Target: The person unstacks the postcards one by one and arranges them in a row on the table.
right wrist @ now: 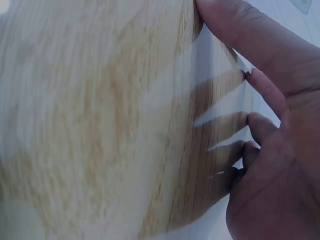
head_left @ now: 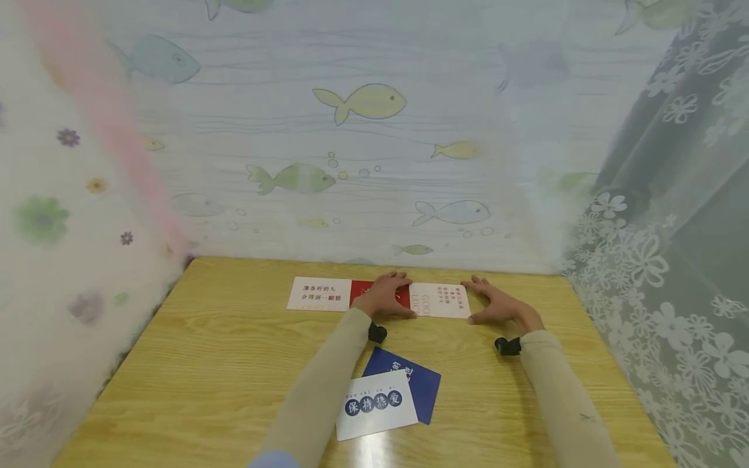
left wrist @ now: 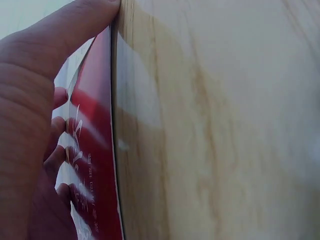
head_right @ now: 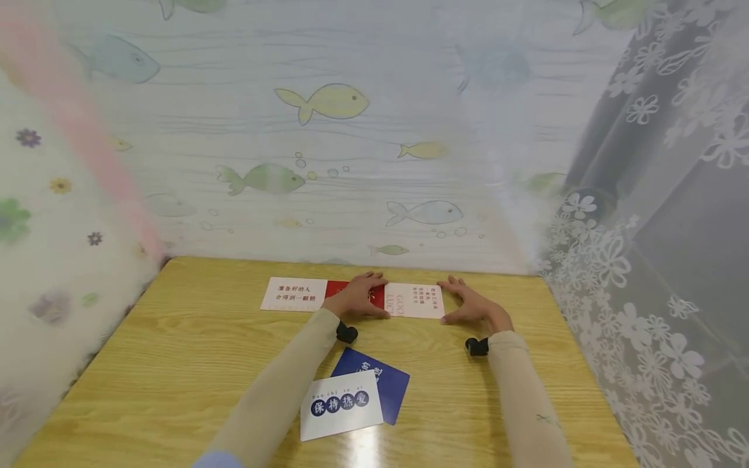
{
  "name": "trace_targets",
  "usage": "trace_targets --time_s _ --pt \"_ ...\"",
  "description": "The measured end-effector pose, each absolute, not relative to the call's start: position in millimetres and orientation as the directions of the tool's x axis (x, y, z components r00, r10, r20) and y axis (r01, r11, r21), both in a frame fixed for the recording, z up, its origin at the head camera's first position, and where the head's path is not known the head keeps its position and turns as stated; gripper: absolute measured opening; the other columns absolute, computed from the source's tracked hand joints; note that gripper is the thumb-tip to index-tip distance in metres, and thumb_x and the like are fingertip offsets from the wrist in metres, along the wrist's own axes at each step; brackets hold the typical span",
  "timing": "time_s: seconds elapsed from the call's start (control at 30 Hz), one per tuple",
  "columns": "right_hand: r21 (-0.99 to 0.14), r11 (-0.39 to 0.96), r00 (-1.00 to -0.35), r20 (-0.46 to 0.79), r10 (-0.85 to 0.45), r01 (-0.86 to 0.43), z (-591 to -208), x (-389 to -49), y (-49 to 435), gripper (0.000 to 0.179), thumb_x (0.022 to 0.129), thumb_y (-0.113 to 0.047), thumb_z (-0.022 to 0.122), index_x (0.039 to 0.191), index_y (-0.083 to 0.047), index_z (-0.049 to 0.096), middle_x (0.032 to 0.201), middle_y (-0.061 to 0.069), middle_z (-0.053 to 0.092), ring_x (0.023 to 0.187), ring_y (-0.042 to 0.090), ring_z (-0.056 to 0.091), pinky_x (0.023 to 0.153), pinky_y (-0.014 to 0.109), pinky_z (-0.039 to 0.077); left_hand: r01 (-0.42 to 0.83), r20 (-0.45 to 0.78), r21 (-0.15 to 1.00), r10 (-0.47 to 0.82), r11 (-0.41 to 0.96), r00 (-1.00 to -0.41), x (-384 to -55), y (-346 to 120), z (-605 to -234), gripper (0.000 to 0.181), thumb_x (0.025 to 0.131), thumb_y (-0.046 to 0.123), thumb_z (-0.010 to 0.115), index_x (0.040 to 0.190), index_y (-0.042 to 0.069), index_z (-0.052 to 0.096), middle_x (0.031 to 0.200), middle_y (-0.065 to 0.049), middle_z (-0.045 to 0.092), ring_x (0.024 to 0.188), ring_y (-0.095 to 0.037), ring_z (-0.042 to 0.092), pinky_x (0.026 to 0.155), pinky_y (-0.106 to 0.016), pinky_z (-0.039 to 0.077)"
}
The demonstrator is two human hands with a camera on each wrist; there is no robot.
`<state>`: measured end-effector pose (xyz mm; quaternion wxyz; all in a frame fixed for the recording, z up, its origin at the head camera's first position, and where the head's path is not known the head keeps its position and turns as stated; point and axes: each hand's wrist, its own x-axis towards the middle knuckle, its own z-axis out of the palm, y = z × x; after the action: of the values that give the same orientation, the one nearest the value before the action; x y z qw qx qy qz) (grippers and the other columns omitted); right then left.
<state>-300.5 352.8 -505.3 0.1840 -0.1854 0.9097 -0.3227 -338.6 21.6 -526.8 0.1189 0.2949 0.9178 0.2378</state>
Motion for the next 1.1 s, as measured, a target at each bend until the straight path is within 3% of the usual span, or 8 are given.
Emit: trace_targets --time_s 0.33,0.63,1.1 --pt "-0.666 0.711 -0.855 -0.213 -0.473 -0.228 -511.1 -303.9 351.6 0.100 0.085 -0.026 0.082 0.162 -0.004 0.021 0.167 0.030 -0.006 0.151 0.052 -0.014 0.116 0.077 -0.001 0.468 -0.061 0.572 0.603 0.674 -0.795 -341.2 15.5 -532.4 0.092 0.080 0.049 0.082 0.156 0.017 0.042 0.168 -0.005 0.026 0.158 -0.028 0.014 0.130 -0.046 0.010" --pt "-0.663 0.714 -0.873 -0.188 -0.451 -0.226 -516.0 -303.7 352.4 0.099 0.085 -0.026 0.083 0.162 -0.007 0.024 0.169 0.025 -0.003 0.153 0.049 -0.012 0.118 0.075 -0.001 0.467 -0.039 0.579 0.595 0.668 -0.802 -341.0 13.5 -536.9 0.093 0.080 0.049 0.082 0.157 0.017 0.042 0.168 -0.005 0.027 0.158 -0.030 0.015 0.128 -0.052 0.016" --pt "-0.669 0.712 -0.889 -0.170 -0.425 -0.212 -520.5 -301.1 357.0 0.097 0.083 -0.024 0.084 0.161 -0.008 0.028 0.169 0.025 -0.001 0.153 0.049 -0.011 0.118 0.074 -0.001 0.463 -0.048 0.593 0.603 0.659 -0.796 -338.3 16.4 -534.2 0.093 0.081 0.049 0.082 0.158 0.016 0.039 0.169 -0.005 0.025 0.158 -0.028 0.013 0.130 -0.047 0.009"
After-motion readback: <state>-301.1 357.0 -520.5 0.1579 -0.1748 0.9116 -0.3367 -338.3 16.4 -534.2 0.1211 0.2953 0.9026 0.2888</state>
